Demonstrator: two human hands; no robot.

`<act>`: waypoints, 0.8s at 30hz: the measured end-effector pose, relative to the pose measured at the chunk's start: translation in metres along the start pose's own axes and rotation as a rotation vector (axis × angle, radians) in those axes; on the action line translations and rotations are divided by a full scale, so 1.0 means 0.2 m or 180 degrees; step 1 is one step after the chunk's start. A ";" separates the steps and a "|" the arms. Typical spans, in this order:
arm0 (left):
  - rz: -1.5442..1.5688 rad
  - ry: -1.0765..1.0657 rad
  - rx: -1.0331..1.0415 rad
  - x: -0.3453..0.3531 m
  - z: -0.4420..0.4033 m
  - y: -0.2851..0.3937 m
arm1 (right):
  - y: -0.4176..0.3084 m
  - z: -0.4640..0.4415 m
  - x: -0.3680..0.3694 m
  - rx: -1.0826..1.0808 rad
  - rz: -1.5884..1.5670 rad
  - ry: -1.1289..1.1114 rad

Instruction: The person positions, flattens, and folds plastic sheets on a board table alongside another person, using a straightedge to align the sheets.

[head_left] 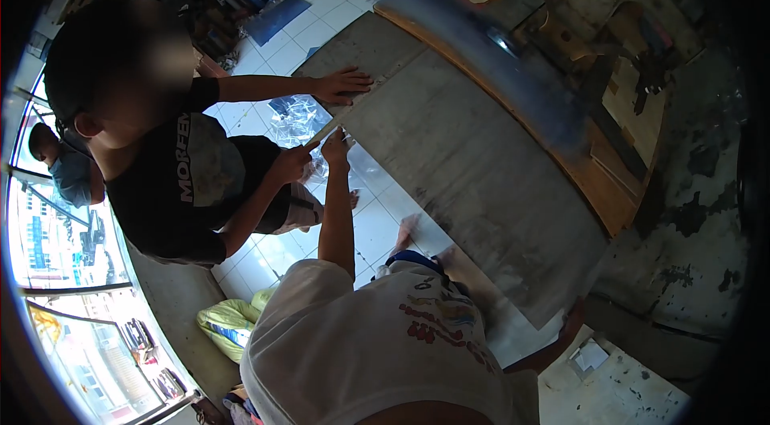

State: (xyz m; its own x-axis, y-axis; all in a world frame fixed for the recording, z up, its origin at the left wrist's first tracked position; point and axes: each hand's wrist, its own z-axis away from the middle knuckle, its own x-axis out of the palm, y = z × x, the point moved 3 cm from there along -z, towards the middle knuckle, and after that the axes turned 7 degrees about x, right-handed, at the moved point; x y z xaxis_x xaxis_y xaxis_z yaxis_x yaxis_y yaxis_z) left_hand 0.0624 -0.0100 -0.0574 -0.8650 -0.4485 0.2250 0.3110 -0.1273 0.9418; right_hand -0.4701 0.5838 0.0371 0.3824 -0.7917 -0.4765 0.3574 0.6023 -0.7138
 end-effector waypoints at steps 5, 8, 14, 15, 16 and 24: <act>-0.0072 -0.0191 -0.0070 -0.03 -0.08 -0.04 | -0.20 0.03 -0.13 -0.0866 0.0078 0.0128; -0.0122 -0.0300 -0.0122 -0.04 -0.10 -0.04 | -0.42 0.00 -0.30 -0.1494 0.0630 0.0279; -0.0032 -0.0466 -0.0077 -0.09 -0.18 -0.12 | -1.42 0.27 -0.24 -0.2511 -0.0983 0.0097; -0.0005 -0.0428 -0.0088 -0.07 -0.18 -0.11 | -1.59 0.38 -0.15 -0.2697 -0.1443 -0.0120; 0.0010 -0.0392 -0.0100 -0.06 -0.15 -0.10 | -1.75 0.47 -0.04 -0.2875 -0.1697 -0.0266; 0.0727 -0.0698 -0.0671 -0.02 -0.02 0.01 | -3.48 1.41 1.42 -0.4155 -0.1933 -0.1084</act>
State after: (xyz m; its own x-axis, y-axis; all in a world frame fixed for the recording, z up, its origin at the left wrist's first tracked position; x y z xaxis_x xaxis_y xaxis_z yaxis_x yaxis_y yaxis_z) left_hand 0.0680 -0.0112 -0.0564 -0.8206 -0.2892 0.4929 0.5600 -0.2354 0.7943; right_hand -0.3695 -0.0309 0.5441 0.7012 -0.7099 0.0661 -0.3987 -0.4673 -0.7891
